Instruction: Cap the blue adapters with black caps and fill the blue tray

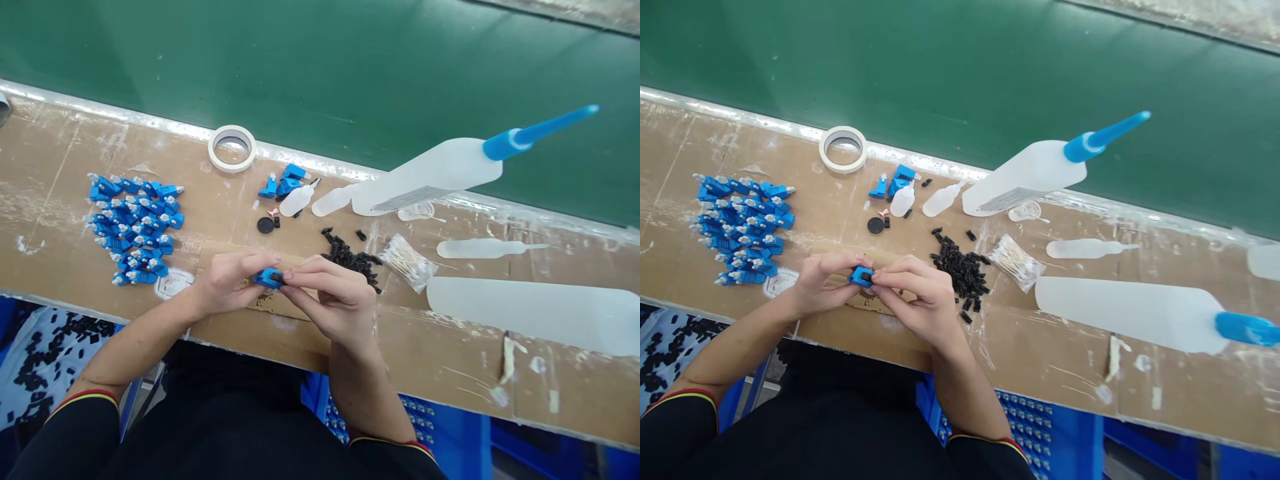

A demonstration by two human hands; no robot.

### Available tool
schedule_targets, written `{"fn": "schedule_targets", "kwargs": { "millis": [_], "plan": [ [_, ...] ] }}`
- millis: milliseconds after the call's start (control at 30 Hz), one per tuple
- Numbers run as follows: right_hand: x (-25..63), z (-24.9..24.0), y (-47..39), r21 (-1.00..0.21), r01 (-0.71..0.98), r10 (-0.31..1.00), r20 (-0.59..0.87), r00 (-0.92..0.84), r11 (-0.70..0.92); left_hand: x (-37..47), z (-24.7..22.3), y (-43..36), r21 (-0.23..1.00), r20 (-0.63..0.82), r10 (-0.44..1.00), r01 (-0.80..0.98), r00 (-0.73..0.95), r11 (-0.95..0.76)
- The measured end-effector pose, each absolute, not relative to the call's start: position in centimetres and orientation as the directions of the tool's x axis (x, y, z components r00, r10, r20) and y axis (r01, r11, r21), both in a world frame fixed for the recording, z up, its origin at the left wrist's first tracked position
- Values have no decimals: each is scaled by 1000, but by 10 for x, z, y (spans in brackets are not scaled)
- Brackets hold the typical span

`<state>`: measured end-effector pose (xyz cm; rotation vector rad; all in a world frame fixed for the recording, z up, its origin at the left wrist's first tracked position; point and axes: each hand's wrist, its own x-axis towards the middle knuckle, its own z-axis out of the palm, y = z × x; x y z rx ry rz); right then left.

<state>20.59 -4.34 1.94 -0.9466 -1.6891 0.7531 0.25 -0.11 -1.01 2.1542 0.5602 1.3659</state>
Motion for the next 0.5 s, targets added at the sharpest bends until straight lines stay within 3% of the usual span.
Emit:
{"fn": "schedule_targets", "kwargs": {
  "millis": [167, 367, 500],
  "plan": [
    [207, 24, -46, -731, 351, 811, 526, -255, 585, 2, -1, -2, 590, 674, 581, 139, 458, -795],
    [202, 27, -49, -642, 421, 767, 556, -319, 641, 2, 5, -6, 743, 575, 685, 66, 447, -666],
    [202, 22, -48, -651, 434, 780, 555, -288, 623, 1, 4, -6, 738, 588, 654, 14, 475, -674]
  ]
}}
